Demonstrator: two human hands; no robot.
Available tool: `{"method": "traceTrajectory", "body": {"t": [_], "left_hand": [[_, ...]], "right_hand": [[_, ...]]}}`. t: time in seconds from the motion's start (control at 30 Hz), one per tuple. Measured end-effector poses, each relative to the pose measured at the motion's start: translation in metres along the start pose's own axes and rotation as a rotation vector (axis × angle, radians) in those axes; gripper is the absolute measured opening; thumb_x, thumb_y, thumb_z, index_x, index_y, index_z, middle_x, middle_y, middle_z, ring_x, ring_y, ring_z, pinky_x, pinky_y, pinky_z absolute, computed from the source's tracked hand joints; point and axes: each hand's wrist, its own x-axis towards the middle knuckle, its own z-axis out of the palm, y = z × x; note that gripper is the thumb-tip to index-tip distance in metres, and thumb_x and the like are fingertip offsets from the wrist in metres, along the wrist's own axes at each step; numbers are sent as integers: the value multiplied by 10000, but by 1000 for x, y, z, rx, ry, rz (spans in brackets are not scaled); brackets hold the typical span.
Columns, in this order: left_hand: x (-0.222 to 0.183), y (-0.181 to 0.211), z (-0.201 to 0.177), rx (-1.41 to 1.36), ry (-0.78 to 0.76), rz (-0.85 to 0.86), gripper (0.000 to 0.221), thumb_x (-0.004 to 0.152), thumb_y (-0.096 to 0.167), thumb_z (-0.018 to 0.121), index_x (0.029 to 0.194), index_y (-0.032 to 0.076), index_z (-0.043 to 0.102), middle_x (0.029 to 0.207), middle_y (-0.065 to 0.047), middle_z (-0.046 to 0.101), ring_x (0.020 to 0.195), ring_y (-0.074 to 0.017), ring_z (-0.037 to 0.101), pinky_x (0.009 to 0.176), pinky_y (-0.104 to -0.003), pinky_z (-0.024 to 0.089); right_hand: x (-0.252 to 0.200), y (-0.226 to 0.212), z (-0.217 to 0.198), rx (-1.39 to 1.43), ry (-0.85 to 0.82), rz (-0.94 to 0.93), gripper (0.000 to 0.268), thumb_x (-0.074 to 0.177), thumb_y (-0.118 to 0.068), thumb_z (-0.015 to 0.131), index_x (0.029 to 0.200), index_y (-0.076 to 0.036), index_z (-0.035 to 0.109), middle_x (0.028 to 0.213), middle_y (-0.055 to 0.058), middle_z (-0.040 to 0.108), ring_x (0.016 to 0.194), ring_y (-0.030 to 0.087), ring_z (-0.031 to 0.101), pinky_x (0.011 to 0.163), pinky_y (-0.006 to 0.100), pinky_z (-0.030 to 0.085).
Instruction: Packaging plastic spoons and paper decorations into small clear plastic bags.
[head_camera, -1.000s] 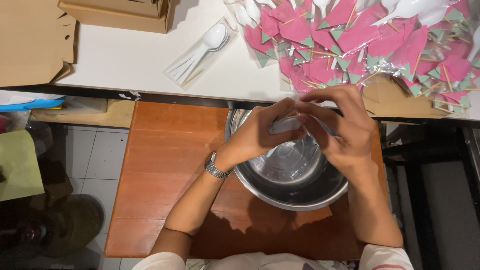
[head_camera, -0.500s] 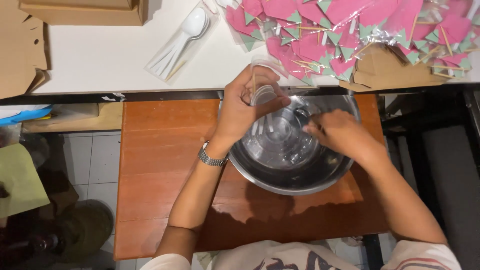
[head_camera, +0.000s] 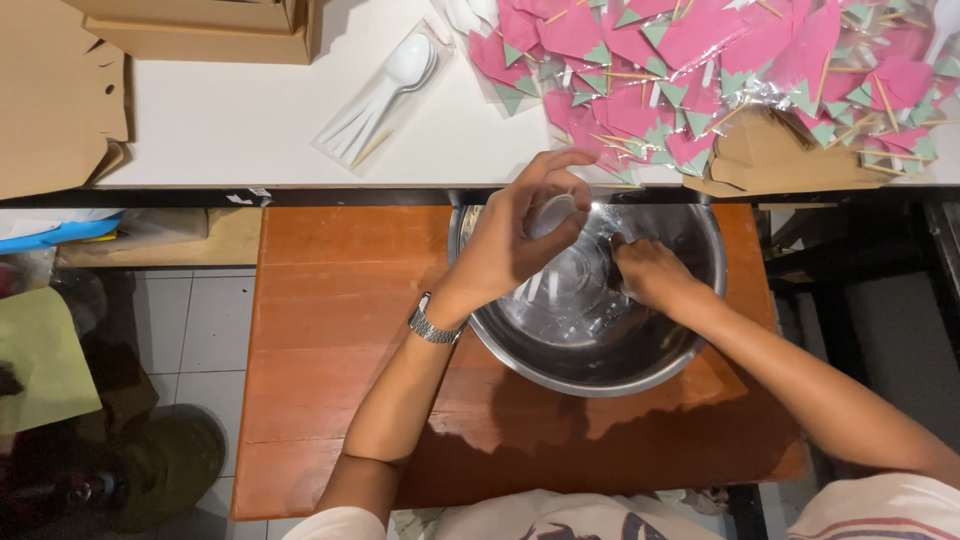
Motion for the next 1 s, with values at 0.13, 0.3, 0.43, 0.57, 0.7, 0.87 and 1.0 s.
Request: {"method": "traceTrajectory", "body": {"t": [0.13, 0.3, 0.43, 0.57, 0.7, 0.87, 1.0], "left_hand": [[5, 5, -2, -144, 28, -78, 416, 907, 56, 772, 1288, 183, 663, 1031, -8, 772, 1036, -137, 702, 987, -351, 580], [4, 8, -6, -157, 59, -92, 365, 901, 110, 813, 1240, 181, 698, 998, -7, 769, 1011, -111, 671, 976, -347, 575], [1, 17, -9, -122, 49, -117, 390, 895, 138, 809, 1241, 194, 638, 922, 29, 722, 825, -84, 560, 806, -279, 445], [0, 12, -10, -31, 6, -44, 424, 902, 165, 821, 1262, 141, 599, 819, 92, 573, 741, -40, 424, 691, -198, 333], [0, 13, -6, -61, -14, 25, 200, 915, 116, 789, 1059, 27, 682, 1298, 14, 632, 955, -118, 683, 892, -266, 548], [-2, 19, -6, 108, -42, -15, 427, 893, 328, 788, 1257, 197, 606, 944, 7, 709, 890, -83, 638, 849, -263, 523], [-1, 26, -14, 2, -46, -12, 315, 944, 224, 760, 1197, 123, 602, 837, 77, 438, 795, -60, 372, 755, -195, 351]], "right_hand": [[3, 9, 11, 54, 75, 21, 457, 782, -108, 765, 1190, 62, 648, 907, 279, 735, 882, 469, 759, 733, 514, 639], [-42, -21, -69, 211, 50, 18, 410, 758, -123, 773, 1110, 83, 720, 881, 300, 750, 873, 483, 757, 719, 540, 623], [-90, -26, -135, 471, -8, -223, 292, 817, -109, 717, 1095, -29, 757, 908, 155, 812, 883, 307, 779, 790, 429, 596], [-151, -29, -182, 664, 551, -638, 74, 852, -92, 736, 875, -25, 757, 874, 69, 799, 816, 173, 778, 807, 277, 623], [-159, -38, -188, 709, 1025, -604, 84, 919, 190, 715, 924, 206, 632, 904, 310, 658, 845, 380, 648, 784, 398, 517], [-132, -62, -205, 545, 1014, -691, 97, 992, 117, 736, 1086, 116, 712, 1007, 232, 676, 894, 298, 636, 799, 361, 519], [-117, -72, -199, 419, 875, -729, 277, 1027, -54, 709, 1297, 8, 707, 1207, 174, 575, 1100, 321, 635, 842, 403, 504]]}}
